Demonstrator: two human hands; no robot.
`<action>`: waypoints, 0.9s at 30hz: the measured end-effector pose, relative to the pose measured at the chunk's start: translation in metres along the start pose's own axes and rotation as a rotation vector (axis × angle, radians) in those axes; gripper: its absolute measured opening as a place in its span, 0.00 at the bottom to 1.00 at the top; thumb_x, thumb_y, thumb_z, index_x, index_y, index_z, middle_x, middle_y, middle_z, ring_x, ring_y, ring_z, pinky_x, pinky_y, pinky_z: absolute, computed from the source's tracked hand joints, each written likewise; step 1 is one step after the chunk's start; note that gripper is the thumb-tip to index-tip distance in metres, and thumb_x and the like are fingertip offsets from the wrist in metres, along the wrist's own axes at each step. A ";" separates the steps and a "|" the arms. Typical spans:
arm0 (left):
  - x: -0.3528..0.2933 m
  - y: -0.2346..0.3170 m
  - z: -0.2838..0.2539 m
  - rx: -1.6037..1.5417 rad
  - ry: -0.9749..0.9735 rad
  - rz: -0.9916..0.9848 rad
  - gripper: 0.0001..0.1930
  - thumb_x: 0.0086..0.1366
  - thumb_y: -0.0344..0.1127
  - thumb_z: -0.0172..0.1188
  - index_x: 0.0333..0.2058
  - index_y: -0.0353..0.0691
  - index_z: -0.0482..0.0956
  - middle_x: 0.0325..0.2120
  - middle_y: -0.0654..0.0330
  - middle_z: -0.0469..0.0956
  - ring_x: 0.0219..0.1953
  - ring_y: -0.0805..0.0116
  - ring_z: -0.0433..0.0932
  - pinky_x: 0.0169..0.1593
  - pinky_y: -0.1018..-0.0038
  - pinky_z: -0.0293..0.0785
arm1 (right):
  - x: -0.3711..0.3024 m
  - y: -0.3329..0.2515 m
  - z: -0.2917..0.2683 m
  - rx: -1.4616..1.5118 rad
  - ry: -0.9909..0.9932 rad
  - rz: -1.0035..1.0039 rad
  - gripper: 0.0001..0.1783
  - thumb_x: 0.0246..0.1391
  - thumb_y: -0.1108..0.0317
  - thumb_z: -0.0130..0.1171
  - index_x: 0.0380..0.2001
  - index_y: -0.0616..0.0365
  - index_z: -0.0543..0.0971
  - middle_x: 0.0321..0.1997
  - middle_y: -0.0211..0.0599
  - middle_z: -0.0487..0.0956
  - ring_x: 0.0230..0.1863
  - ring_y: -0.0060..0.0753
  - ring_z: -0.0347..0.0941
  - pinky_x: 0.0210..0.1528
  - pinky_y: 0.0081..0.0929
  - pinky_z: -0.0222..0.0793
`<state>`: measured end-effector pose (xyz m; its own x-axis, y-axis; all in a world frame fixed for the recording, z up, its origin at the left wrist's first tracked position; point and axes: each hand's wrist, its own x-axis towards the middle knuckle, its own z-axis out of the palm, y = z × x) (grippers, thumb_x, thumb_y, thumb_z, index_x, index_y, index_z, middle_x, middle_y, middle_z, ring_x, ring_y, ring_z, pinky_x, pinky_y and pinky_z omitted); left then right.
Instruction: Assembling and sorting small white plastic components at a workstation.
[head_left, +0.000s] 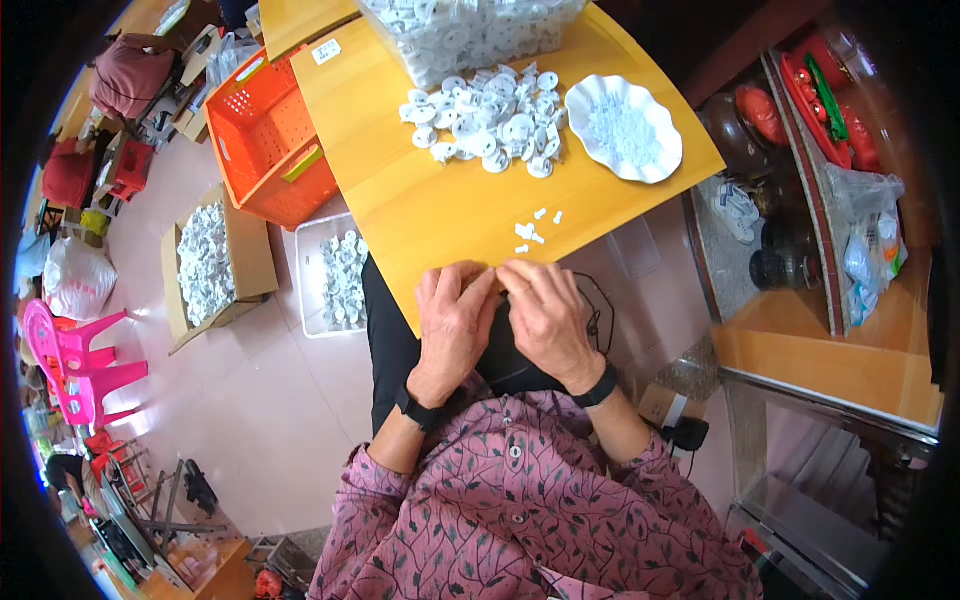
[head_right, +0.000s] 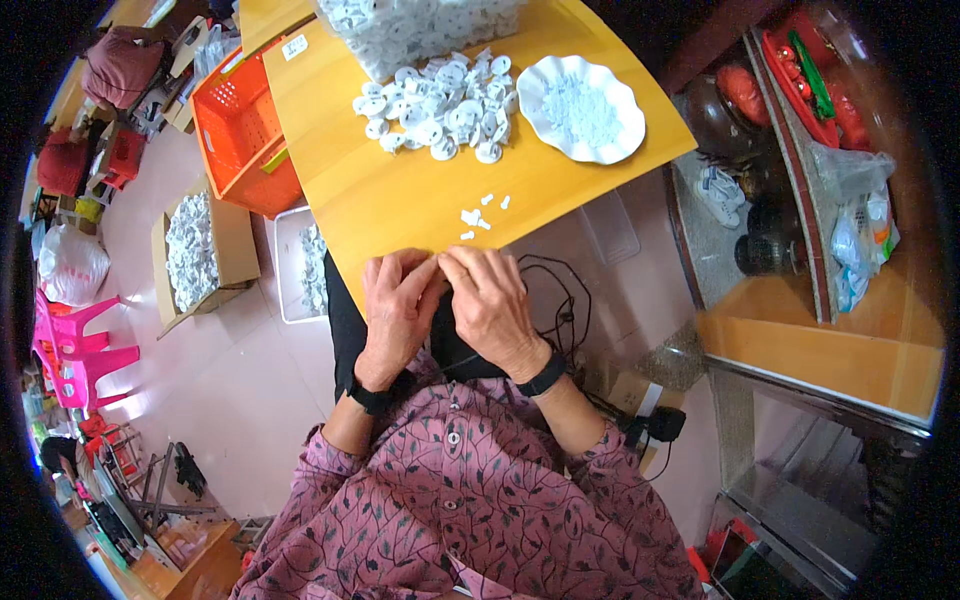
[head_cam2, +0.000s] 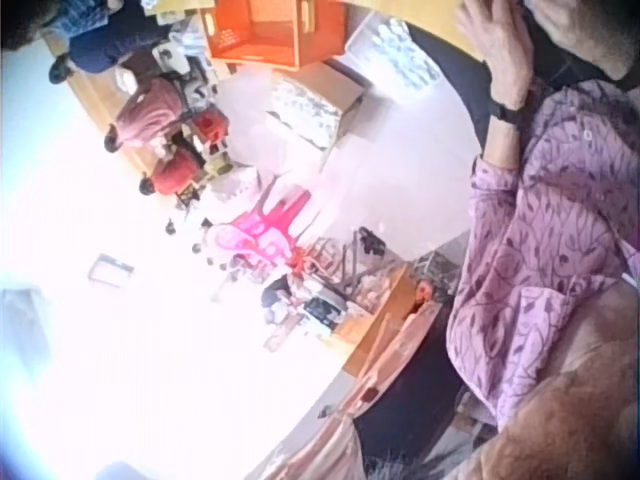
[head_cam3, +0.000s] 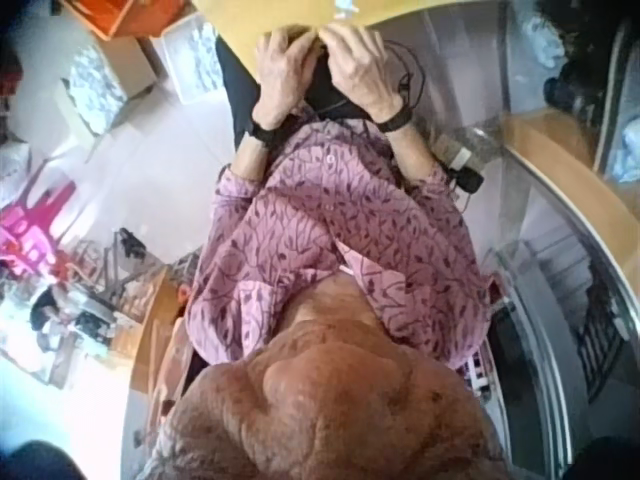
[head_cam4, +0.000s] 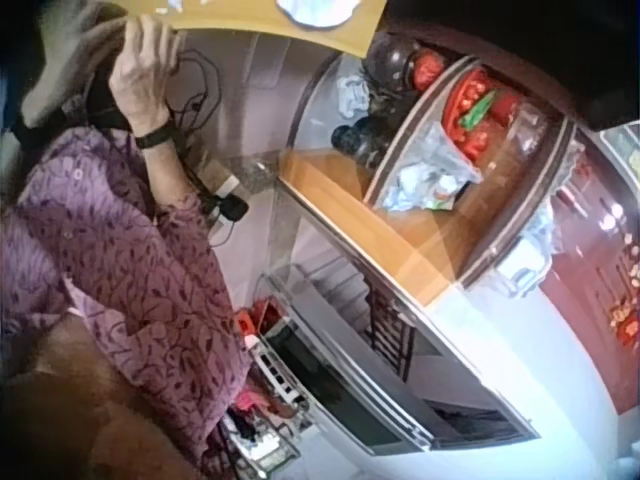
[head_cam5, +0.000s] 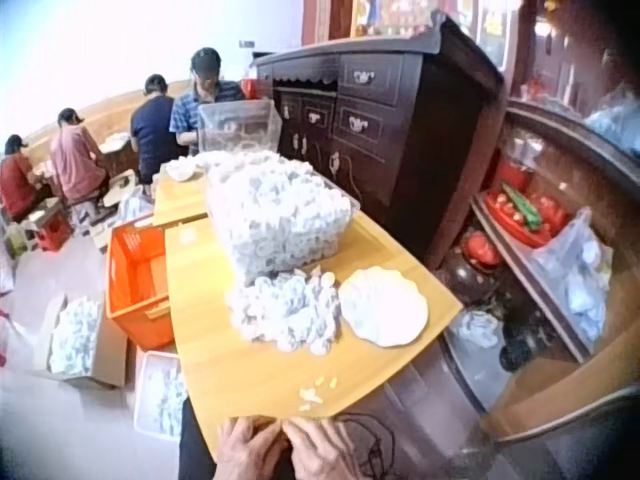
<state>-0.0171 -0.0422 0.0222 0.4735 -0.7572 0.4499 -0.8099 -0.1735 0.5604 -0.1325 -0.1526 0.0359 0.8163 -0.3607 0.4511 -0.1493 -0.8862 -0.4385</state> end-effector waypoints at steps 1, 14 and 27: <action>0.000 0.000 -0.001 -0.025 -0.012 -0.019 0.18 0.52 0.26 0.68 0.44 0.40 0.82 0.42 0.57 0.75 0.44 0.55 0.71 0.46 0.62 0.66 | -0.001 0.002 0.005 -0.020 -0.008 -0.015 0.21 0.48 0.79 0.57 0.48 0.66 0.77 0.50 0.42 0.76 0.48 0.44 0.72 0.49 0.40 0.66; -0.003 -0.009 -0.012 -0.141 -0.087 -0.080 0.17 0.52 0.24 0.67 0.43 0.36 0.82 0.44 0.55 0.77 0.46 0.53 0.72 0.51 0.64 0.71 | 0.013 -0.026 -0.063 0.426 0.263 0.026 0.15 0.46 0.85 0.63 0.40 0.64 0.81 0.37 0.44 0.81 0.32 0.40 0.76 0.37 0.35 0.73; -0.004 -0.008 -0.010 -0.208 0.015 -0.183 0.09 0.60 0.24 0.64 0.40 0.36 0.83 0.42 0.55 0.80 0.44 0.59 0.79 0.47 0.70 0.76 | -0.003 -0.078 -0.271 0.937 0.579 -0.470 0.13 0.56 0.57 0.59 0.21 0.46 0.73 0.20 0.22 0.70 0.22 0.20 0.65 0.24 0.23 0.54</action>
<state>-0.0088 -0.0318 0.0226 0.6115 -0.7156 0.3376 -0.6230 -0.1724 0.7630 -0.2741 -0.1614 0.2791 0.2740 -0.3487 0.8963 0.7572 -0.4964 -0.4246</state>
